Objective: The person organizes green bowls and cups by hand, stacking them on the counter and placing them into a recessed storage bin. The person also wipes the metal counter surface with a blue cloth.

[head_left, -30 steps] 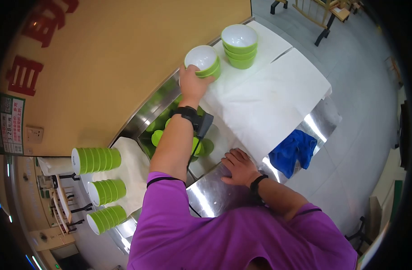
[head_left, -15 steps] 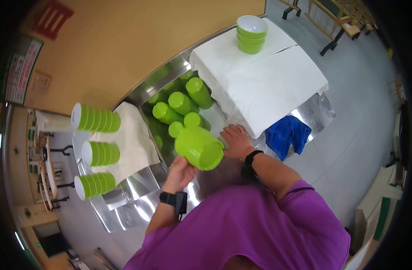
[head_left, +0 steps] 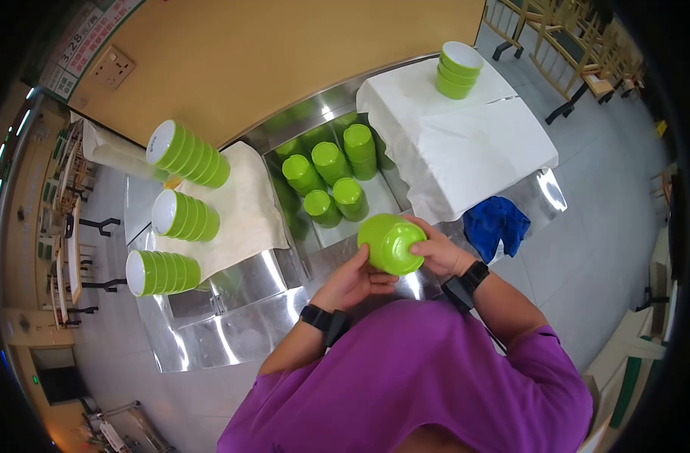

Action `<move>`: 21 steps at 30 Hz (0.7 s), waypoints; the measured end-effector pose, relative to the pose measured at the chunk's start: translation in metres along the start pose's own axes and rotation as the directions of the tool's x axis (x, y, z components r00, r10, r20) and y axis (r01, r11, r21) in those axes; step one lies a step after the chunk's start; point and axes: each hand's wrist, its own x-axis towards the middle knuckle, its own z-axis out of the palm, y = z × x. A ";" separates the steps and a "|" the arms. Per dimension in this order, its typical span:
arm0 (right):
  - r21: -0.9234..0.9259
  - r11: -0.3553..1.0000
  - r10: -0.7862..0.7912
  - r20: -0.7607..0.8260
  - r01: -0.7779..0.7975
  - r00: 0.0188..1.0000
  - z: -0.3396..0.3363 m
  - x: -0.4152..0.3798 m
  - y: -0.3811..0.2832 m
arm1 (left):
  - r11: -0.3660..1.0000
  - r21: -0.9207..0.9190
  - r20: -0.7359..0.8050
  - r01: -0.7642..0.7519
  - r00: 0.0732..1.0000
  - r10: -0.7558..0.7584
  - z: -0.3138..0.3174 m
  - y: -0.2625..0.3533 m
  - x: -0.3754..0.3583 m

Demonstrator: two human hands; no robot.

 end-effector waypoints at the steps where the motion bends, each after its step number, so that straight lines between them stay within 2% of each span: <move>1: -0.018 1.000 -0.009 -0.047 0.008 0.999 0.000 -0.002 0.002 | 0.997 0.063 -0.108 -0.038 0.993 0.044 0.007 0.001 0.003; 4: -0.077 0.997 -0.042 -0.180 0.028 0.983 0.000 -0.006 0.003 | 0.939 0.290 -0.169 -0.186 0.956 0.241 0.036 0.007 0.004; 5: -0.071 0.997 -0.043 -0.194 0.029 0.980 0.002 -0.007 0.003 | 0.927 0.355 -0.258 -0.124 0.940 0.225 0.038 0.007 0.009; 8: -0.226 0.974 -0.063 -0.263 0.002 0.963 0.012 -0.007 -0.003 | 0.889 0.423 -0.286 -0.176 0.905 0.316 0.041 -0.001 0.021; 11: -0.328 0.943 -0.133 -0.222 0.055 0.966 0.001 -0.003 0.000 | 0.904 0.357 -0.210 -0.235 0.923 0.323 0.028 0.008 0.032; 14: -0.527 0.844 -0.118 -0.363 -0.099 0.924 -0.007 -0.015 -0.008 | 0.940 0.251 -0.296 -0.232 0.906 0.303 0.023 0.028 0.042; 17: -0.438 0.898 -0.125 -0.317 -0.028 0.940 -0.051 -0.040 -0.013 | 0.949 0.210 -0.376 -0.236 0.876 0.301 -0.005 0.051 0.069; 20: -0.631 0.767 -0.337 -0.554 -0.120 0.761 -0.073 -0.070 -0.022 | 0.964 0.168 -0.464 -0.207 0.846 0.263 -0.038 0.075 0.104; 21: -0.788 0.607 -0.545 -0.509 -0.105 0.666 -0.092 -0.075 -0.022 | 0.969 0.160 -0.510 -0.189 0.825 0.245 -0.042 0.082 0.115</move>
